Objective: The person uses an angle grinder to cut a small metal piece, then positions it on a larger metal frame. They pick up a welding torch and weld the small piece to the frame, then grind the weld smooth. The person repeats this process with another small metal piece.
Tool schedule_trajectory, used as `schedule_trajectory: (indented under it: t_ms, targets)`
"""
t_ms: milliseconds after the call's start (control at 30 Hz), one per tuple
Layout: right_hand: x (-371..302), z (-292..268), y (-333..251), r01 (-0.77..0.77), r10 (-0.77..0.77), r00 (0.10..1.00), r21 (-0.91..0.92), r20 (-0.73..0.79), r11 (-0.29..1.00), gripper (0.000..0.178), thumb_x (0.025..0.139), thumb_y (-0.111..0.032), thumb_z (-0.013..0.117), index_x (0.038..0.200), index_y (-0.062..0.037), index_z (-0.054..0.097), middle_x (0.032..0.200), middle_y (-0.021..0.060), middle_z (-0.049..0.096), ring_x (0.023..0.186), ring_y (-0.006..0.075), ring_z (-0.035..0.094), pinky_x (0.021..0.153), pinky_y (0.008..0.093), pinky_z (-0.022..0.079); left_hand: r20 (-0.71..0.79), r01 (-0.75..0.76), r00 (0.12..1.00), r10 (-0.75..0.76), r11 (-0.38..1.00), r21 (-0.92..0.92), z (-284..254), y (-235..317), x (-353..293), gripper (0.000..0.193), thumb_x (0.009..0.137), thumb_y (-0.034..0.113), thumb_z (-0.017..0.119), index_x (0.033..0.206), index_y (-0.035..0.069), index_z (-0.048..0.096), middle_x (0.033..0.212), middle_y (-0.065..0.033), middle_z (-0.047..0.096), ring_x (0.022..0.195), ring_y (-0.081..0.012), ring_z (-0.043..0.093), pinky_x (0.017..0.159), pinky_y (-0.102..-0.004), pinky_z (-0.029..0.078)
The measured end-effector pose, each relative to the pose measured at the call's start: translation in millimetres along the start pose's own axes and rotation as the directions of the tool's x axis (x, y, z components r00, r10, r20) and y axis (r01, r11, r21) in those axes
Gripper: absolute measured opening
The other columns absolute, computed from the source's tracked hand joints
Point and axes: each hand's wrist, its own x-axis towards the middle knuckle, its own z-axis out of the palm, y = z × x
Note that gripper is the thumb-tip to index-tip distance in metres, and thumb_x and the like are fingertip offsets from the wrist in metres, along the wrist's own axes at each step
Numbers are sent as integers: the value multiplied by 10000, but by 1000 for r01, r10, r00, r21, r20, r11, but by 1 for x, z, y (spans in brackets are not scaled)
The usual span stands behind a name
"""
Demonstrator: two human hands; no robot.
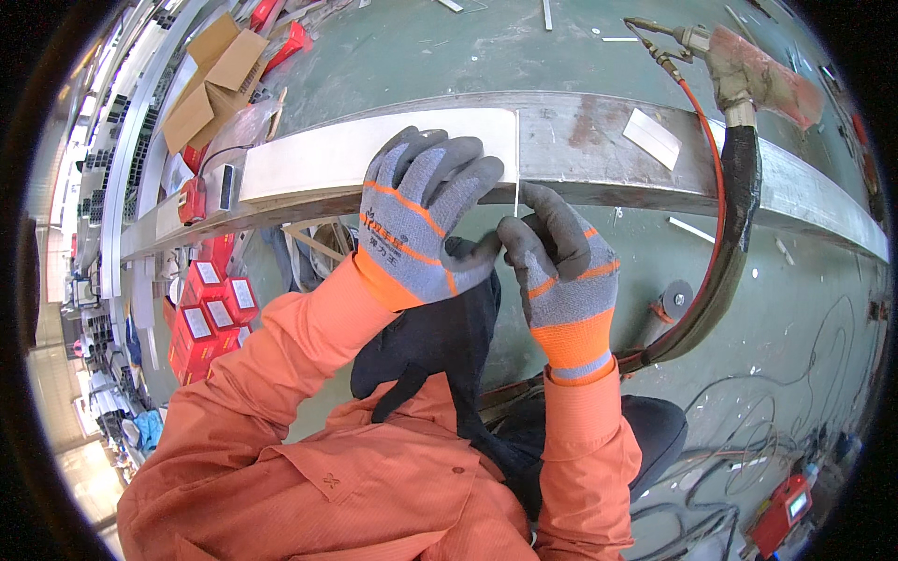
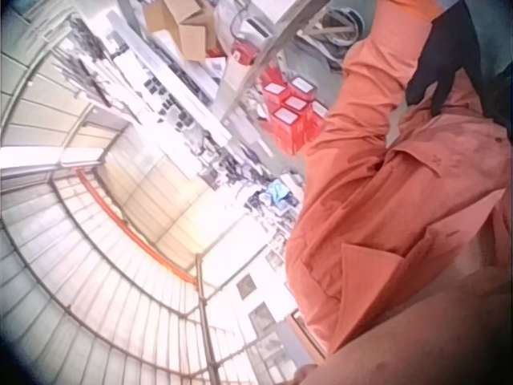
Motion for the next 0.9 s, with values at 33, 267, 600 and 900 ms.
schedule_trajectory:
  t_ms: [33, 267, 600, 900]
  targets:
    - [2, -2, 1, 37, -37, 999, -15, -1, 999, 338, 955, -121, 774, 1250, 38, 732, 849, 66, 721, 752, 132, 685, 693, 284, 556, 15, 9, 1000, -9, 1000, -17, -2, 1, 1, 738, 660, 417, 920, 1328, 186, 707, 1355, -98, 660, 1267, -388, 591, 1137, -575, 426]
    - [16, -16, -4, 204, -193, 978, -194, 77, 959, 359, 909, -139, 810, 1195, 61, 728, 924, 88, 704, 795, 160, 678, 714, 317, 564, 15, 23, 1000, -23, 999, 23, 6, -3, 1, 740, 633, 519, 931, 1263, 183, 741, 1311, -84, 695, 1243, -363, 603, 1117, -555, 426]
    - [11, -23, 8, -62, 37, 991, 193, 126, 979, 334, 987, -105, 655, 1272, 59, 715, 955, 89, 691, 831, 164, 656, 759, 295, 529, -24, 23, 999, -23, 999, 37, 9, 1, 9, 715, 610, 505, 959, 1193, 151, 745, 1250, -101, 697, 1186, -380, 626, 1059, -553, 469]
    - [1, -6, 9, -38, 104, 988, 468, -117, 883, 198, 954, 15, 598, 1146, 6, 648, 1065, 75, 720, 873, 128, 663, 797, 286, 546, -31, -14, 999, 16, 999, 43, 15, 0, 7, 698, 606, 414, 970, 1200, 145, 721, 1253, -124, 673, 1189, -395, 603, 1058, -556, 468]
